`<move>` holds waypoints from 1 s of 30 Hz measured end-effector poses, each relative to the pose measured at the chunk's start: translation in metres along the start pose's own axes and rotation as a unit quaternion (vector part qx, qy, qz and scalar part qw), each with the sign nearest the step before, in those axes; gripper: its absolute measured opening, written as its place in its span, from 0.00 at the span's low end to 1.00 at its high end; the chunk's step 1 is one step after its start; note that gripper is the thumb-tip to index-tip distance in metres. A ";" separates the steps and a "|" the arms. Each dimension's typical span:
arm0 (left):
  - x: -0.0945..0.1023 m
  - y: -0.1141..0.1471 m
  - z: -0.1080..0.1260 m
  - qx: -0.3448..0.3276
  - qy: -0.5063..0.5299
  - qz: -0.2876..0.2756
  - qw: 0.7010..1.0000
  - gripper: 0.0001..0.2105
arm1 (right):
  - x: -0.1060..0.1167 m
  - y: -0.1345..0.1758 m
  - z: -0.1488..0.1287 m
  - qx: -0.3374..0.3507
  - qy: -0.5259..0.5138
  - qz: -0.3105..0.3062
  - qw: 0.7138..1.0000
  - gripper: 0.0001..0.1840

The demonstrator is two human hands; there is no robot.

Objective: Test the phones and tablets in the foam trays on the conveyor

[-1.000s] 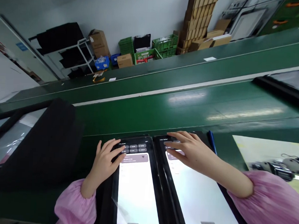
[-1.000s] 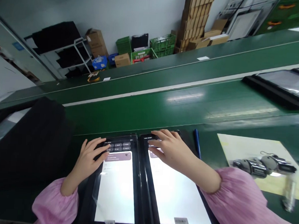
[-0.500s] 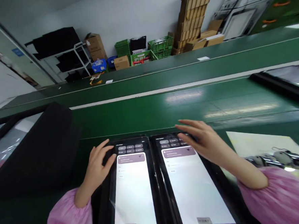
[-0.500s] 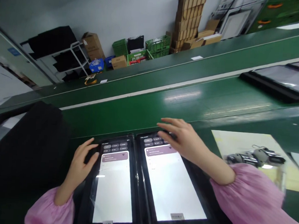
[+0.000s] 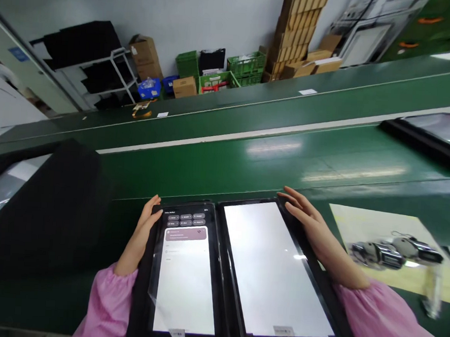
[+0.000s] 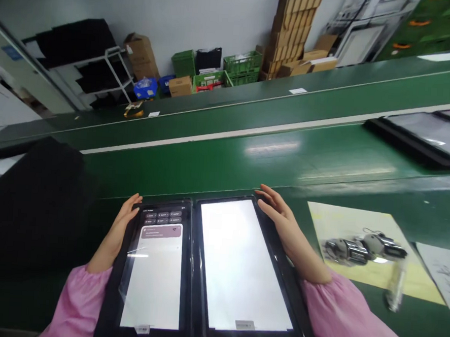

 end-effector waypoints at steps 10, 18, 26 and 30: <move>-0.001 0.017 0.012 -0.026 -0.012 -0.028 0.999 0.40 | 0.003 0.009 0.001 -0.003 -0.032 -0.002 0.999 0.40; -0.004 0.022 0.017 -0.055 -0.064 -0.035 0.996 0.40 | 0.002 0.012 -0.003 0.001 -0.009 -0.015 1.000 0.44; -0.006 0.018 0.015 -0.048 -0.061 -0.057 0.995 0.46 | 0.001 0.013 -0.008 -0.015 0.011 -0.016 1.000 0.52; -0.004 0.019 0.015 -0.060 -0.064 -0.069 0.994 0.46 | 0.001 0.014 -0.011 -0.038 0.003 0.005 0.999 0.49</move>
Point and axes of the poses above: each hand's wrist, its own y-axis away from the middle knuckle, its own x-axis out of the back of the hand, z = x × y, the point moved 6 cm from there along -y, towards the middle knuckle, and after that the axes turned 6 degrees about y, right-handed, at the moved point
